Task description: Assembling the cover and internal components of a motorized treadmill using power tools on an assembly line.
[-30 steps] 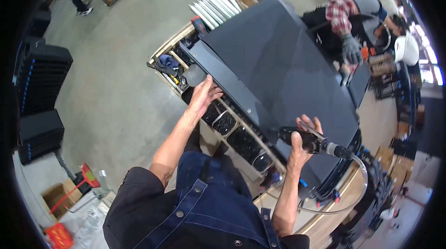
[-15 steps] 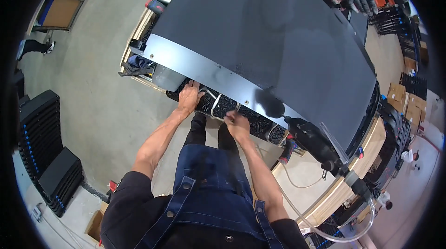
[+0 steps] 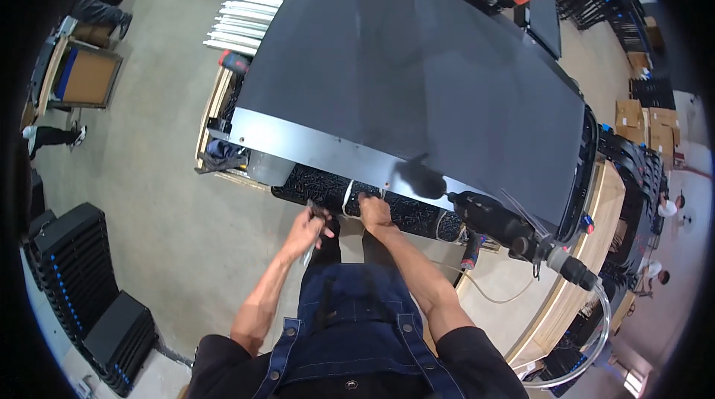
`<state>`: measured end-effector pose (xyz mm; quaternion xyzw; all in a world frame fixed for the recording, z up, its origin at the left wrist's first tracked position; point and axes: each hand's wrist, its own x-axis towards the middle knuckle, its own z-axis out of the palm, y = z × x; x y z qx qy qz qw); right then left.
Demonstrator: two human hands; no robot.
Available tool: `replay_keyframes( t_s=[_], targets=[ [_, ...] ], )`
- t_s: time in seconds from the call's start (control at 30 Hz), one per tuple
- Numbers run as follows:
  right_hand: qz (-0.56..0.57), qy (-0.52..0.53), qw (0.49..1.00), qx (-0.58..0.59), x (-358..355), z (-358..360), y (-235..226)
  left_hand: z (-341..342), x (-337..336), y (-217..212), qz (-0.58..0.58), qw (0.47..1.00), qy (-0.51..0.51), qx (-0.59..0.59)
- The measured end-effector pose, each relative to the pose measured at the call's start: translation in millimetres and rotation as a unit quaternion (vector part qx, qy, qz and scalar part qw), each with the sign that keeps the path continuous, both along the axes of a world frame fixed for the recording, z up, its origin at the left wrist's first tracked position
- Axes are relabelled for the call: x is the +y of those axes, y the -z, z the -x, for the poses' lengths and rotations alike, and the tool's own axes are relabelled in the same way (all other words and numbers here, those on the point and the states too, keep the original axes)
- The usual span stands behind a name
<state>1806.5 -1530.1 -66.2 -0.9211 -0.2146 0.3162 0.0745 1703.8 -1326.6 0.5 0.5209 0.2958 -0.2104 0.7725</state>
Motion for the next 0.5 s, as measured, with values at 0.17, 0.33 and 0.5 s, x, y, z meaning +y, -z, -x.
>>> replay_keyframes(
  t_s=[0.17,0.33,0.5],
  targets=[
    [-0.216,0.249,0.942,0.06,-20.5,4.1,-22.1,21.4,-33.7,-41.4,0.039,0.998,0.017,-0.038],
    [-0.39,0.402,0.796,0.228,-38.6,4.3,-106.1,13.1,-67.0,-86.6,0.059,0.995,-0.031,-0.075],
    [-0.541,0.333,0.711,0.302,-70.0,3.4,-231.4,8.3,-102.9,-146.7,-0.009,0.986,-0.07,-0.153]
  ],
)
